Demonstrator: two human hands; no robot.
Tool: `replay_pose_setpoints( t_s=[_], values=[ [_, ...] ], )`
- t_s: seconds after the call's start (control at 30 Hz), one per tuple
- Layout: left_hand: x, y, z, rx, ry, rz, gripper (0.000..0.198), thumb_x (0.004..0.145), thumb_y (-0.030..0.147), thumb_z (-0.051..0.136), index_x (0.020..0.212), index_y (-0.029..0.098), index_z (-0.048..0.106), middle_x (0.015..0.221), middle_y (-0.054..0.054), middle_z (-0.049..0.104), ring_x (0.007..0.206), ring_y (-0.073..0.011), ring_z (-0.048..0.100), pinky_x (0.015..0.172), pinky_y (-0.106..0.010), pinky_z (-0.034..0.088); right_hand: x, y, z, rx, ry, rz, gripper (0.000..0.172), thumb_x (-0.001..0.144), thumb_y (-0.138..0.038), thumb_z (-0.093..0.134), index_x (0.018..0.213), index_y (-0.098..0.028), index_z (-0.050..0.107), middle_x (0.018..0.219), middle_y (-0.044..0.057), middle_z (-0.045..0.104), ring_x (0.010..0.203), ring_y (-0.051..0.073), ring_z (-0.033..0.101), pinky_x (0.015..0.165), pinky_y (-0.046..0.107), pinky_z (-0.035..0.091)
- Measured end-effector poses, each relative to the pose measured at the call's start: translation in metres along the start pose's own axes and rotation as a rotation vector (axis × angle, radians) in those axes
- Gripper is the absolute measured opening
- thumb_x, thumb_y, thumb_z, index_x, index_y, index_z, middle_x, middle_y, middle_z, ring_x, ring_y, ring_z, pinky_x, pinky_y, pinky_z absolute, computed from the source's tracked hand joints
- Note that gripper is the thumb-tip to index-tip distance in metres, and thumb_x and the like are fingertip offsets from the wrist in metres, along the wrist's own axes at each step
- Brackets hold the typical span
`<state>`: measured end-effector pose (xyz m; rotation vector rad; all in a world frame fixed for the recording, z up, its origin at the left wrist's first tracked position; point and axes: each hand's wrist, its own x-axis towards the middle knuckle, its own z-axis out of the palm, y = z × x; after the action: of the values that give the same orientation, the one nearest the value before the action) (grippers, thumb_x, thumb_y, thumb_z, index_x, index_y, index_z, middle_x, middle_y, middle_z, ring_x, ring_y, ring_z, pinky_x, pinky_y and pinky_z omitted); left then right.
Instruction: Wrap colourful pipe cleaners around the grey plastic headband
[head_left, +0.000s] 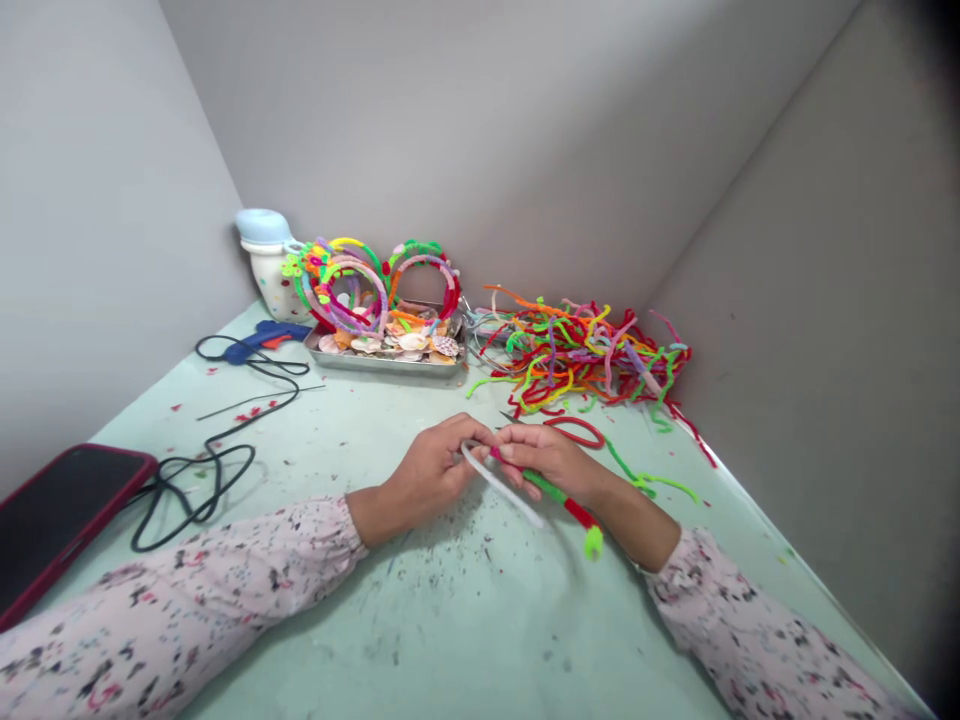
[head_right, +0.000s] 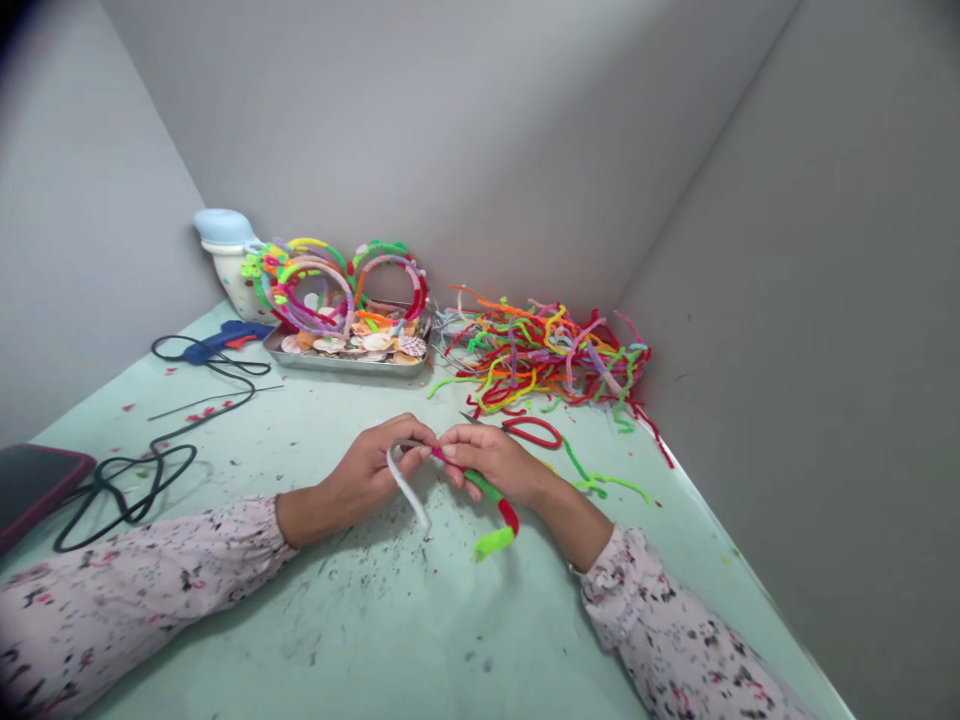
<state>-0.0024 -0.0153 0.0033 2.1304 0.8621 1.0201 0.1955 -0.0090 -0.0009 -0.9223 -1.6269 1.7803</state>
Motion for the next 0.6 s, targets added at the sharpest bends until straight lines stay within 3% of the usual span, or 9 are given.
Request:
replay_pose_setpoints(
  t_s=[0.6],
  values=[
    [0.000,-0.003,0.000,-0.053,-0.036,0.056,0.019,0.086,0.015,0.043,0.093,0.016,0.060,0.087,-0.004,0.059,0.083,-0.0142,0.054,0.076,-0.025,0.040,0.001,-0.009,0.001,-0.055,-0.005,0.047,0.019,0.083,-0.033,0.053,0.083,-0.015,0.052,0.053,-0.005,0.052,0.037,0.006,0.044,0.040,0.020,0.032]
  ],
)
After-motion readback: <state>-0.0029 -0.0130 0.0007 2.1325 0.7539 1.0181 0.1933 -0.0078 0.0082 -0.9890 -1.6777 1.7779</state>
